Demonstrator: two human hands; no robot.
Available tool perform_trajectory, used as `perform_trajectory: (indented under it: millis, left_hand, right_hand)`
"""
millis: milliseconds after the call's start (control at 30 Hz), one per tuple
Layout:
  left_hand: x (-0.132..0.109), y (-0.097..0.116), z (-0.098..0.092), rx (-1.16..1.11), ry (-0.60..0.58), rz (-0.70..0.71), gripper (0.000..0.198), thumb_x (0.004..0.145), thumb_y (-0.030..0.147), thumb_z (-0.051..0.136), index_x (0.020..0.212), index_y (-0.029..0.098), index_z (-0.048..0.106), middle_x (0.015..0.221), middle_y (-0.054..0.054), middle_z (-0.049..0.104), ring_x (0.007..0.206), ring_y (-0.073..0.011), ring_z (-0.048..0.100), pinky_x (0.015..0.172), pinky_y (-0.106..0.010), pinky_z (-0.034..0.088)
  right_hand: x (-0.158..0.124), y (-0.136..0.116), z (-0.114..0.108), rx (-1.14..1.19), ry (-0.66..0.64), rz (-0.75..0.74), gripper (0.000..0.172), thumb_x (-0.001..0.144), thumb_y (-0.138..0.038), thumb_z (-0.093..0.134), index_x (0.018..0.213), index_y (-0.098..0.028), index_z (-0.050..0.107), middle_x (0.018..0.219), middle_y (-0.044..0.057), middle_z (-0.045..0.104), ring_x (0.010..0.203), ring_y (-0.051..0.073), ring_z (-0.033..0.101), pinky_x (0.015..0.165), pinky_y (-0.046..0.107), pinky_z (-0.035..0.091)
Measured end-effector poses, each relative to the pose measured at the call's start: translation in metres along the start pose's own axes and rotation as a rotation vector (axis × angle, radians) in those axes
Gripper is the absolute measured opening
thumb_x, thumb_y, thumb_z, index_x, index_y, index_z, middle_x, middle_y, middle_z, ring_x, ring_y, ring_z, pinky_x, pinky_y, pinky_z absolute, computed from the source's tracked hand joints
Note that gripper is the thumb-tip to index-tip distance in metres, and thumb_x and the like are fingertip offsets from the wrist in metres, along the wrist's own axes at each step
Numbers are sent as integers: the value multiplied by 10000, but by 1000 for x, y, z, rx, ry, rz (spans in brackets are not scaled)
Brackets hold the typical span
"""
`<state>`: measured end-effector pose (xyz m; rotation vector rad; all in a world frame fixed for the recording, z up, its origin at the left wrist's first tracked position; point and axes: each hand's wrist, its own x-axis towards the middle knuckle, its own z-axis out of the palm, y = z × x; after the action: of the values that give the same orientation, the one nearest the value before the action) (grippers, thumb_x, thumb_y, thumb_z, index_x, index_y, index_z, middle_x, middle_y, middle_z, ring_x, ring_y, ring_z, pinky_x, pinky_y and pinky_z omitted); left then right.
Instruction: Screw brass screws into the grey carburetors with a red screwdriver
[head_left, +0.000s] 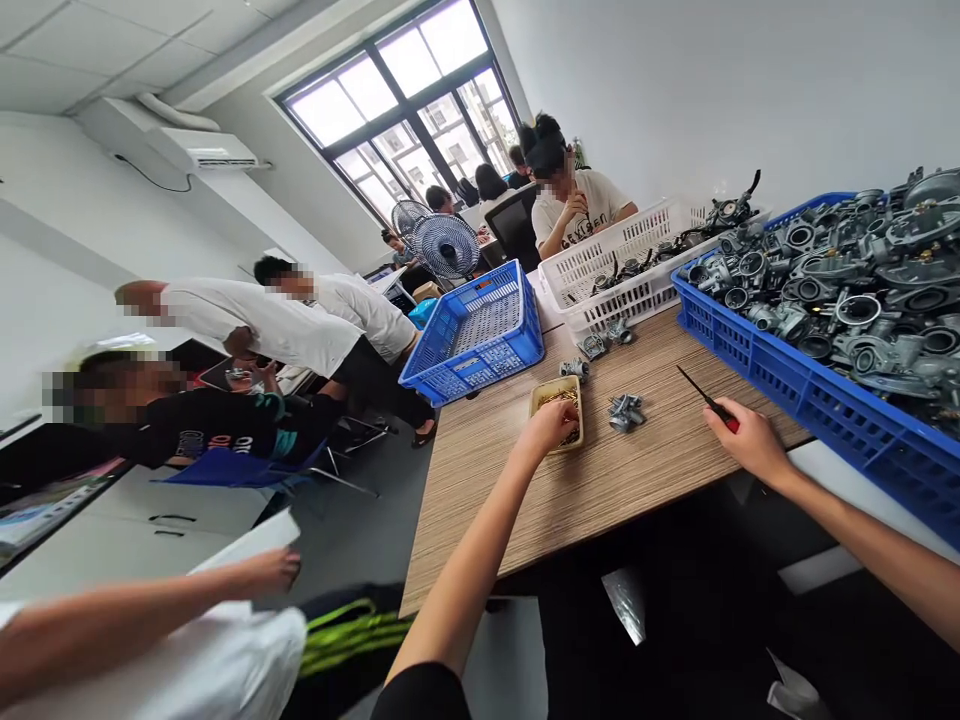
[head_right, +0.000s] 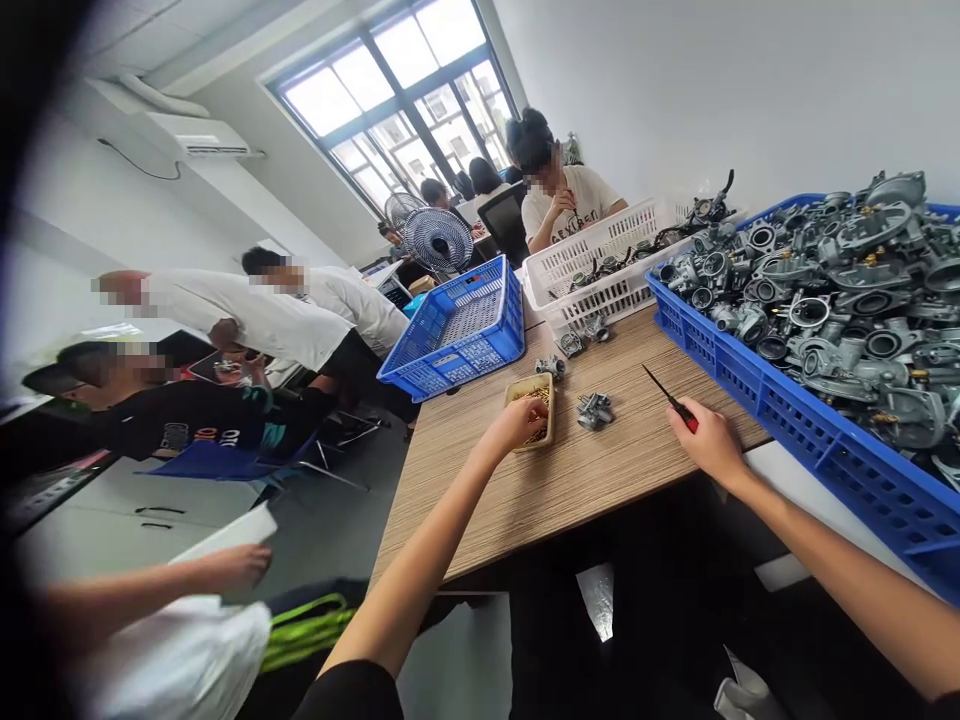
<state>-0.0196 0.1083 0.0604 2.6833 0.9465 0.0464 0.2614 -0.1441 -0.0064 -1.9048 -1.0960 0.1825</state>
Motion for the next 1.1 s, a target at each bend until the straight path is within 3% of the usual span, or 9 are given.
perform_trajectory:
  millis: [367,667,867,1100]
  left_hand:
    - [-8,4,-2,16,18,-38,137,871,109,618,831,213,697,917,-43,741,896,-191,690,832,-264,529]
    - [-11,-5,0,-33,91,-27,275,834,50,571,993,185,750,884,-43,743,861,-177,680,856,-274,531]
    - [-12,-1,-7,-181,142,-131,150,889,153,617,954,176,750,863,-23,762,739,-146,658,765,-264,535]
    - [-11,9,-7,-224,126,-119,121,881,134,677,926,182,778,849,-18,774,763,-147,678,770,-256,538]
  right_hand:
    - [1,7,2,-34,9,-23,386,929,-589,527,965,-247,704,835,84,775,781,298,736,683,344,501]
    - [0,-2,-1,-7,12,-32,357,940,-557,529,950,-252,713,820,87,783,787,293,742,694,344,524]
    - [0,6,2,-33,30,-18,419,935,-599,532,989,-234,731,814,93,780,754,297,732,669,349,509]
    - [2,9,2,-53,13,-23,425,923,-607,520,964,-235,722,793,95,764,753,306,732,667,353,501]
